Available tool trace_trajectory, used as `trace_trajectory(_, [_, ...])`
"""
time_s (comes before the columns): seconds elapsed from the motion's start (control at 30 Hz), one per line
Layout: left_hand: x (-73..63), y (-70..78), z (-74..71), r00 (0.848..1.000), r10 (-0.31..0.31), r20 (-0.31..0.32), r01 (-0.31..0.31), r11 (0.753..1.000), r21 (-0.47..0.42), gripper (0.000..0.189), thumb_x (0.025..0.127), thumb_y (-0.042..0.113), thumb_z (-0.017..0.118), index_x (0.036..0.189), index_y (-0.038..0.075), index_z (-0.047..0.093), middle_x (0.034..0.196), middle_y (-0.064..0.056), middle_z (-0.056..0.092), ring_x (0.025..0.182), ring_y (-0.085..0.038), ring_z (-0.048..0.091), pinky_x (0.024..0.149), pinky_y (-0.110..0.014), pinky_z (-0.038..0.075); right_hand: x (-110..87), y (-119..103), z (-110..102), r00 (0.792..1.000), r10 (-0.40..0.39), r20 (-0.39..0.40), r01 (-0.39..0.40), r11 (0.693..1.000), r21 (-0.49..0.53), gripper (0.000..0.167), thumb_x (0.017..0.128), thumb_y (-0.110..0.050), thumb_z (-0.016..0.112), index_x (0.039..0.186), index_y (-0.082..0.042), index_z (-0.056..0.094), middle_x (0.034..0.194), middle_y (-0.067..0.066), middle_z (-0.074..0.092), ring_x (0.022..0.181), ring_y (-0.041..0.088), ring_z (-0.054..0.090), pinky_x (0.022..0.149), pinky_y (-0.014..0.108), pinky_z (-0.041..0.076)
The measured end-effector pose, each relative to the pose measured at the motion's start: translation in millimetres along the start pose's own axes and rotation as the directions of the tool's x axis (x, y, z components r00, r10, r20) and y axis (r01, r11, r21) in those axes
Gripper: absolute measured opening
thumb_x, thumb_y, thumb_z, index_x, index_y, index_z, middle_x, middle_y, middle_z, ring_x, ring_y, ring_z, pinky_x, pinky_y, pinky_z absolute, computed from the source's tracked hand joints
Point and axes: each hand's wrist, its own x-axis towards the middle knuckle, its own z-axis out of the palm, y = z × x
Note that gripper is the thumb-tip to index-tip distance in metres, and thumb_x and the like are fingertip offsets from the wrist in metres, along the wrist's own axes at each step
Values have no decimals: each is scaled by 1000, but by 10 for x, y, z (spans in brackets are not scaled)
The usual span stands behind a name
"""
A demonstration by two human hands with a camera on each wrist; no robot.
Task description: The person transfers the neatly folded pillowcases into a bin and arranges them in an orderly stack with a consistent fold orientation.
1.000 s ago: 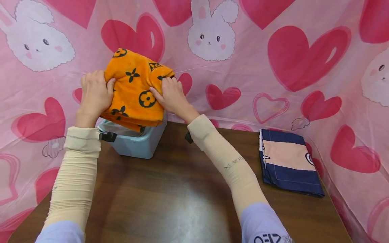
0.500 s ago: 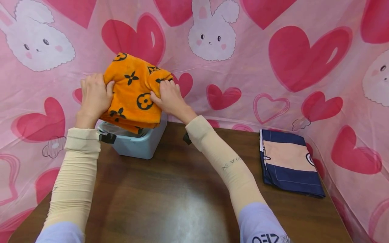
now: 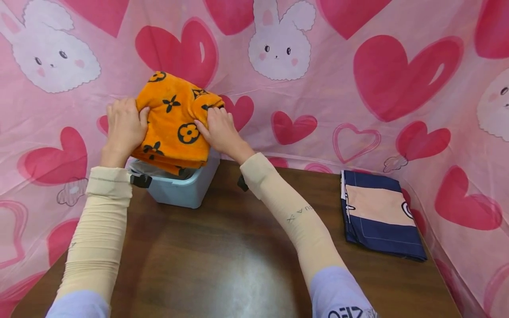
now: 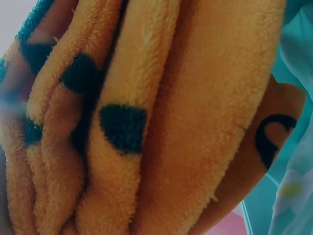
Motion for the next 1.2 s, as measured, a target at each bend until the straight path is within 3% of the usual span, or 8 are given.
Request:
trace_trajectory(0.6, [-54, -115, 141, 999, 10, 53, -13, 997, 70, 39, 108, 23, 43, 101, -14, 50, 94, -30, 50, 95, -49, 44, 90, -57, 31, -8, 97, 199, 1000, -30, 2, 30, 999, 25, 37, 104, -39, 55, 111, -3, 54, 96, 10, 53, 100, 27, 47, 86, 38, 38])
trace_trajectory(1.03, [-108, -202, 227, 995, -6, 103, -4, 995, 105, 38, 108, 22, 43, 99, -14, 50, 92, -30, 50, 94, -49, 45, 90, -58, 32, 18, 130, 346, 998, -7, 62, 8, 1000, -14, 38, 105, -41, 52, 110, -3, 54, 95, 9, 54, 100, 29, 48, 87, 39, 40])
trace_trajectory(1.2, [-128, -258, 249, 988, -40, 150, 22, 993, 119, 41, 108, 23, 42, 107, -16, 52, 100, -33, 53, 98, -50, 46, 90, -59, 33, 35, 119, 403, 995, -2, 100, 5, 1000, -28, 40, 105, -43, 51, 111, -4, 54, 98, 10, 54, 102, 30, 49, 87, 40, 40])
